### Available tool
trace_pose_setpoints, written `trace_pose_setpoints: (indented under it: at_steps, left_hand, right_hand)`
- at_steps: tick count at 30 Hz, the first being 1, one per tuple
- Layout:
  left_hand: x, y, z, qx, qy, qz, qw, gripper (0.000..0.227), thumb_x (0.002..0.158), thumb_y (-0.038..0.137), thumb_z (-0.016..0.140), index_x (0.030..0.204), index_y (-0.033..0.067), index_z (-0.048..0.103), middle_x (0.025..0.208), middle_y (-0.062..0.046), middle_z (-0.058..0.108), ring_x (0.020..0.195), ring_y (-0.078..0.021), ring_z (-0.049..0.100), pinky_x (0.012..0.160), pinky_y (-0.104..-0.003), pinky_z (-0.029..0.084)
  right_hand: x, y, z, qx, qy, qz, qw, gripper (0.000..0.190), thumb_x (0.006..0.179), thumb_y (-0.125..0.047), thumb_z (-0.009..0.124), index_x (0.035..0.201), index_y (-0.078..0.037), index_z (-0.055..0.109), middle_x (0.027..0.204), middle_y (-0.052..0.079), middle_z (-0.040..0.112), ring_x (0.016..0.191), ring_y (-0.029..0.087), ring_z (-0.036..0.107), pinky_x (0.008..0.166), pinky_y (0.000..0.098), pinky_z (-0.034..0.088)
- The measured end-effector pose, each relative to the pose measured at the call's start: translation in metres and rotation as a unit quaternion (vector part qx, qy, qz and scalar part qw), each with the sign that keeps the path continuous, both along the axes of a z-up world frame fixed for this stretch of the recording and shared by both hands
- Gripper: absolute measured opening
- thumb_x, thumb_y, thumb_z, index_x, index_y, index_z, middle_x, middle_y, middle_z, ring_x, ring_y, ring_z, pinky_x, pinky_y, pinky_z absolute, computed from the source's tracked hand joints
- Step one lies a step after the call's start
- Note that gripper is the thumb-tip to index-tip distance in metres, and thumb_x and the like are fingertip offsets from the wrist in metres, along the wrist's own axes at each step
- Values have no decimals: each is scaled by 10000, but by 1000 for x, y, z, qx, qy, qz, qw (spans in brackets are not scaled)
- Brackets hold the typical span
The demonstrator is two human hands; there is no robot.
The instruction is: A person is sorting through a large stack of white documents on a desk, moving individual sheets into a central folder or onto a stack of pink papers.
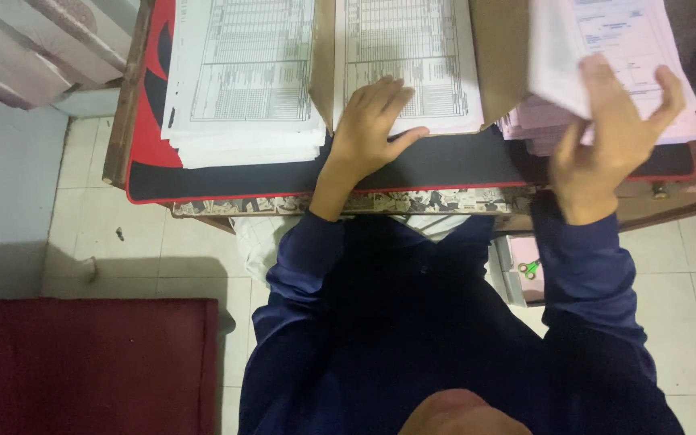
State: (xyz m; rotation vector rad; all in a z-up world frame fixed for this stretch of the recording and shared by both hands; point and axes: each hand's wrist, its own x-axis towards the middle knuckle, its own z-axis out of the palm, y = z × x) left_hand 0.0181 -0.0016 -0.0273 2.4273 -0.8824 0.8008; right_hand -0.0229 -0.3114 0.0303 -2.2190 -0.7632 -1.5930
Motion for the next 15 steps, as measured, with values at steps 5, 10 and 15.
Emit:
trace_pose_setpoints:
  at_steps: [5,10,15]
  left_hand:
    - [-10,3,18,-59,-24,-16,998,450,1008,383,708,1310,59,631,1314,-159,679,1254,-364,635,1047,-521,496]
    - [-31,8,36,-267,-289,63,917,169,1042,-20,479,1009,-114,616,934,-231,644,881,-390,659,784,-456,601]
    - [-30,10,36,-368,-299,114,873,158,1038,57,473,1013,-12,613,993,-150,597,946,-311,588,837,-423,546]
  right_hand:
    - [-5,73,29,-57,12,55,997,460,952,163,576,1382,43,686,1222,297,881,1127,433,873,1179,558,289]
    - [5,122,28,-98,57,59,992,218,948,98,687,1148,32,742,1249,203,738,1181,335,700,1070,523,396]
    - [16,139,4,-116,77,81,987,210,976,38,718,1175,-23,747,1207,170,756,1184,321,685,1084,515,376]
